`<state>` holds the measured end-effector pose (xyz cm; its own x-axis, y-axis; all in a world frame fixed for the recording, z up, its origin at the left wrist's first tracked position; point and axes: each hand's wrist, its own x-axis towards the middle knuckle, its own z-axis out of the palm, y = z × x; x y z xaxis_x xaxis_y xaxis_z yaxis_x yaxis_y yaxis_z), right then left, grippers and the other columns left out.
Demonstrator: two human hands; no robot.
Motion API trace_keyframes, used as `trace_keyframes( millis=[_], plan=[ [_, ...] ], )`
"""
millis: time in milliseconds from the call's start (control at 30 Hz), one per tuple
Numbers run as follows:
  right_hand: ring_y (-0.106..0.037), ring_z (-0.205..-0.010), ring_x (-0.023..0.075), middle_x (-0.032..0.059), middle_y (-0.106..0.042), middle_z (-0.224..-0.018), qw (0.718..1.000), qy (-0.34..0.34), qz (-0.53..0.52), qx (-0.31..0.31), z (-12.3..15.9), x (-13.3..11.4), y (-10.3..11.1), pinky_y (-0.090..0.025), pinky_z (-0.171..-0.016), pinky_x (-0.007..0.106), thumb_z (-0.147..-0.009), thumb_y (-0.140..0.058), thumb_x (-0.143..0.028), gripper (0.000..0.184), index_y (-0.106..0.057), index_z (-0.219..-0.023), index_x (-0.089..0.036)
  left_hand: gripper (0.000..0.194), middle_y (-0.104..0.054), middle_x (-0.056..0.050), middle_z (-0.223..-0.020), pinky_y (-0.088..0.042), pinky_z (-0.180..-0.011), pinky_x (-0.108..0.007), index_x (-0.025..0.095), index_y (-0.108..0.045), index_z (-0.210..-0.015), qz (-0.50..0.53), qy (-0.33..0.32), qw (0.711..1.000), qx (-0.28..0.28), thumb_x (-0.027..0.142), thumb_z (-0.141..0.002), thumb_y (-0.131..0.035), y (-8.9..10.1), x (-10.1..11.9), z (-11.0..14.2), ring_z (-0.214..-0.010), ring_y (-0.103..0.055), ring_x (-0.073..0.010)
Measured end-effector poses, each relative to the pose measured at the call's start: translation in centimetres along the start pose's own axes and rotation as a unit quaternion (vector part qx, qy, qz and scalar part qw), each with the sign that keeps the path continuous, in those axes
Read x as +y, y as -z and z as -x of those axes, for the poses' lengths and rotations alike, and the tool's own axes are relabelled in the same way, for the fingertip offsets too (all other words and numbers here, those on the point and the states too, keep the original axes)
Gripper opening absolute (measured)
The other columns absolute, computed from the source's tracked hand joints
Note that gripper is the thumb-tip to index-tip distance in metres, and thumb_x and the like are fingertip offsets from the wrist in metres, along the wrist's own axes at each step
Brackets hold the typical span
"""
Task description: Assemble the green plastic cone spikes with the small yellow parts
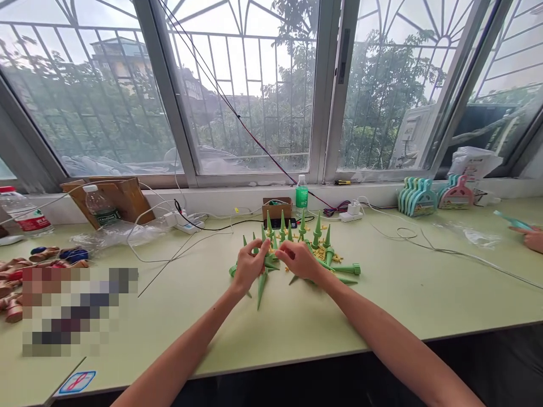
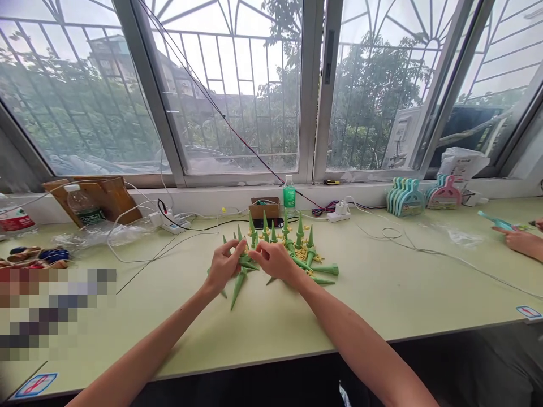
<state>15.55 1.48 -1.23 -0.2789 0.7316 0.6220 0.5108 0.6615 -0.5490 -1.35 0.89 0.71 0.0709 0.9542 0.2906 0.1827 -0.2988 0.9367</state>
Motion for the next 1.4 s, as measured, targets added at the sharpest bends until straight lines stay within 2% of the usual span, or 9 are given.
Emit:
trace_keyframes(
  millis=[100, 200, 300, 400, 600, 867, 1033, 1200, 1400],
  plan=[
    [-0.035, -0.051, 0.0095, -0.0035, -0.044, -0.055, 0.998, -0.009, 0.030, 0.055, -0.4, 0.8, 0.8, -0.028, -0.054, 0.023, -0.099, -0.034, -0.043, 0.043, -0.047, -0.066, -0.019, 0.042, -0.035, 0.006, -0.048, -0.024, -0.038, -0.023, 0.019, -0.052, -0.067, -0.046, -0.040, 0.997, 0.038, 0.059, -0.080, -0.058, 0.1, -0.2, -0.1, -0.038, -0.032, -0.0067],
    [-0.037, -0.049, 0.0103, -0.0037, -0.045, -0.053, 0.994, -0.032, 0.066, 0.081, -0.7, 1.6, 1.2, -0.027, -0.054, 0.024, -0.097, -0.040, -0.041, 0.037, -0.050, -0.070, -0.019, 0.043, -0.037, 0.004, -0.052, -0.027, -0.046, -0.023, 0.018, -0.051, -0.062, -0.095, -0.077, 0.991, 0.058, 0.057, -0.080, -0.058, 0.0, -0.4, -0.1, -0.046, -0.032, -0.0077],
    [-0.041, -0.050, 0.0111, -0.0027, -0.050, -0.055, 0.990, -0.055, 0.103, 0.081, -0.8, 2.1, 1.3, -0.028, -0.055, 0.024, -0.095, -0.045, -0.034, 0.026, -0.054, -0.076, -0.019, 0.043, -0.038, 0.004, -0.052, -0.027, -0.049, -0.023, 0.018, -0.049, -0.061, -0.136, -0.088, 0.986, 0.048, 0.056, -0.079, -0.059, -0.1, -0.5, 0.0, -0.047, -0.029, -0.0081],
    [-0.045, -0.053, 0.0121, -0.0003, -0.055, -0.061, 0.989, -0.056, 0.125, 0.056, -0.7, 2.3, 1.3, -0.029, -0.056, 0.024, -0.092, -0.049, -0.027, 0.019, -0.057, -0.078, -0.018, 0.044, -0.037, 0.005, -0.051, -0.027, -0.051, -0.023, 0.019, -0.045, -0.059, -0.169, -0.096, 0.981, 0.027, 0.056, -0.078, -0.060, -0.3, -0.6, 0.1, -0.049, -0.028, -0.0087],
    [-0.049, -0.062, 0.0128, 0.0021, -0.060, -0.068, 0.994, -0.019, 0.109, -0.007, -0.6, 2.5, 1.3, -0.033, -0.061, 0.024, -0.087, -0.051, -0.016, 0.017, -0.059, -0.072, -0.017, 0.052, -0.035, 0.004, -0.046, -0.023, -0.052, -0.024, 0.018, -0.034, -0.051, -0.223, -0.109, 0.968, -0.016, 0.055, -0.074, -0.064, -0.7, -1.0, 0.2, -0.050, -0.030, -0.0102],
    [-0.053, -0.069, 0.0140, 0.0024, -0.064, -0.072, 0.987, 0.038, 0.101, -0.115, -0.5, 2.6, 1.9, -0.037, -0.069, 0.026, -0.070, -0.054, -0.006, 0.014, -0.064, -0.072, -0.016, 0.040, -0.049, 0.002, -0.050, -0.023, -0.052, -0.024, 0.019, -0.042, -0.051, -0.280, -0.106, 0.950, -0.085, 0.040, -0.073, -0.068, -1.0, -2.1, 0.2, -0.049, -0.038, -0.0116],
    [-0.055, -0.076, 0.0160, 0.0023, -0.064, -0.075, 0.980, 0.044, 0.112, -0.161, -0.2, 2.3, 2.0, -0.036, -0.083, 0.032, -0.069, -0.059, -0.009, 0.012, -0.066, -0.075, -0.017, 0.033, -0.057, 0.000, -0.055, -0.026, -0.054, -0.025, 0.019, -0.047, -0.056, -0.284, -0.106, 0.949, -0.091, 0.037, -0.074, -0.067, -1.0, -2.3, 0.2, -0.051, -0.043, -0.0133],
    [-0.053, -0.080, 0.0173, 0.0025, -0.061, -0.076, 0.971, 0.036, 0.133, -0.196, -0.2, 2.1, 2.0, -0.034, -0.082, 0.033, -0.070, -0.061, -0.010, 0.010, -0.067, -0.076, -0.017, 0.035, -0.055, 0.001, -0.055, -0.025, -0.053, -0.025, 0.020, -0.048, -0.061, -0.308, -0.115, 0.941, -0.078, 0.046, -0.079, -0.062, -1.0, -2.2, 0.4, -0.050, -0.043, -0.0132],
    [-0.052, -0.082, 0.0177, 0.0037, -0.061, -0.077, 0.963, 0.008, 0.148, -0.225, -0.3, 2.1, 2.0, -0.032, -0.084, 0.035, -0.074, -0.060, -0.007, 0.011, -0.065, -0.073, -0.015, 0.031, -0.049, 0.005, -0.054, -0.028, -0.054, -0.024, 0.021, -0.054, -0.087, -0.288, -0.111, 0.951, -0.036, 0.051, -0.081, -0.059, -1.1, -1.5, 0.8, -0.051, -0.045, -0.0137]
  ],
)
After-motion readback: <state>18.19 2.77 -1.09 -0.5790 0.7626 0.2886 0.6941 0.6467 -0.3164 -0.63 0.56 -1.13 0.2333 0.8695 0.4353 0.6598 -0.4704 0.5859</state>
